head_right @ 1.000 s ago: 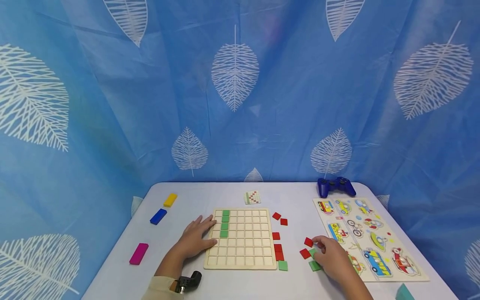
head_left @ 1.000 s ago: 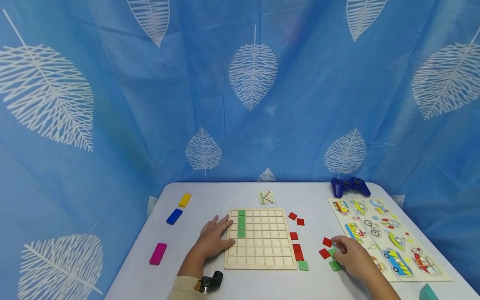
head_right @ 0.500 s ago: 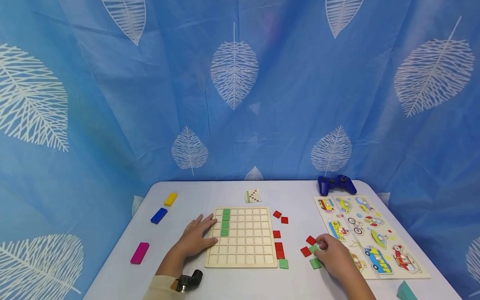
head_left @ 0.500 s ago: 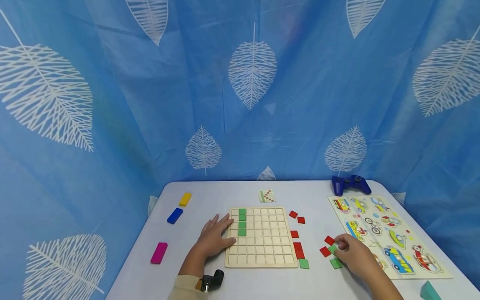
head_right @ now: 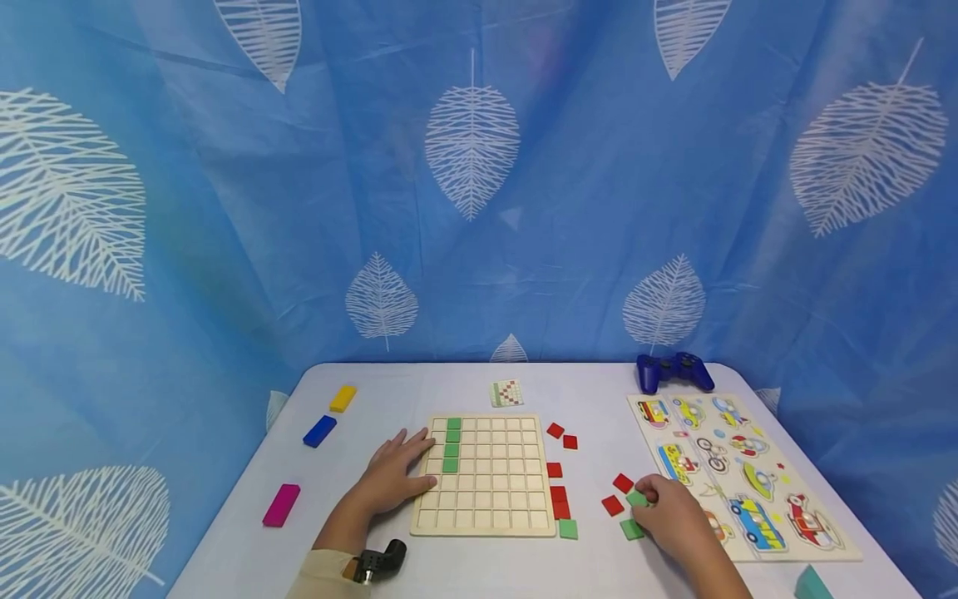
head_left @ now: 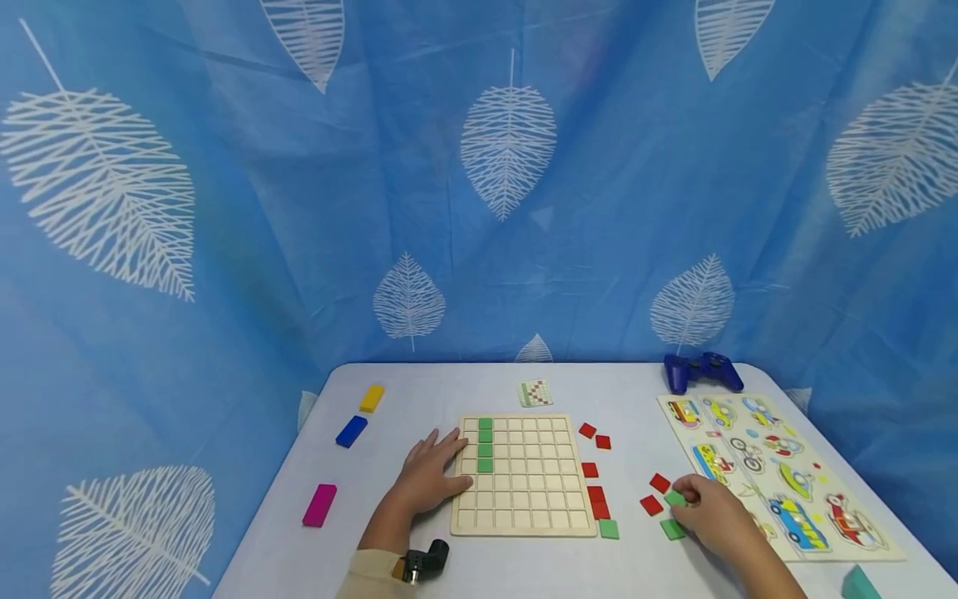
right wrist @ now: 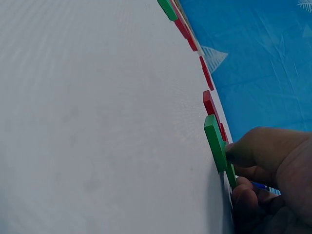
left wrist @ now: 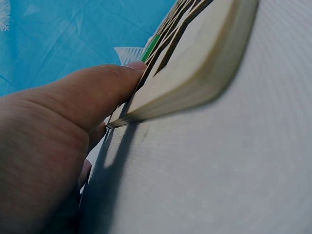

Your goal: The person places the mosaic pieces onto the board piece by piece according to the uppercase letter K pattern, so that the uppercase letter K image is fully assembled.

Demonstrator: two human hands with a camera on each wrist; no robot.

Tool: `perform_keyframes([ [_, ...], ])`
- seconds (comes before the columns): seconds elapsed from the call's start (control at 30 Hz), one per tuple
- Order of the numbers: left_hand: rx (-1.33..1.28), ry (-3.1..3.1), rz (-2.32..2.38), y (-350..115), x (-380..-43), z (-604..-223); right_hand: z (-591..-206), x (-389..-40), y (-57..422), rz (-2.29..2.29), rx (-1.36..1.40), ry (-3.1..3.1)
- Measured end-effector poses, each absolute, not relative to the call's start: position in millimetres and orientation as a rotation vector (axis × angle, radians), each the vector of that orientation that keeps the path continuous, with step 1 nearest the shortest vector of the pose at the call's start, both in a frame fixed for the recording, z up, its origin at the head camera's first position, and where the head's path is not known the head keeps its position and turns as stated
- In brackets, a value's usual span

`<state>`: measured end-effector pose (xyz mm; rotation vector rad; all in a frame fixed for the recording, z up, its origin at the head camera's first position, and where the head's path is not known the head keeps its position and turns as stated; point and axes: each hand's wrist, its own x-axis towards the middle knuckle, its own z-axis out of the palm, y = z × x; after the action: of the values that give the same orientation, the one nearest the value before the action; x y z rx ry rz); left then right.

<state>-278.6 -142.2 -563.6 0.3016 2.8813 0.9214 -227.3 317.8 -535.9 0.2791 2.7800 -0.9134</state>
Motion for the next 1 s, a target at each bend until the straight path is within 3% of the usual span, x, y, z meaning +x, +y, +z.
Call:
perform_keyframes([
  [0.6, 0.317, 2.890, 0.916, -143, -276, -560, -534, -227, 306, -0.939, 0.375, 2.812],
  [1.0, 0.314, 2.885, 0.917, -143, -275, -559, -520, -233, 234, -1.239, 0.085, 2.838],
])
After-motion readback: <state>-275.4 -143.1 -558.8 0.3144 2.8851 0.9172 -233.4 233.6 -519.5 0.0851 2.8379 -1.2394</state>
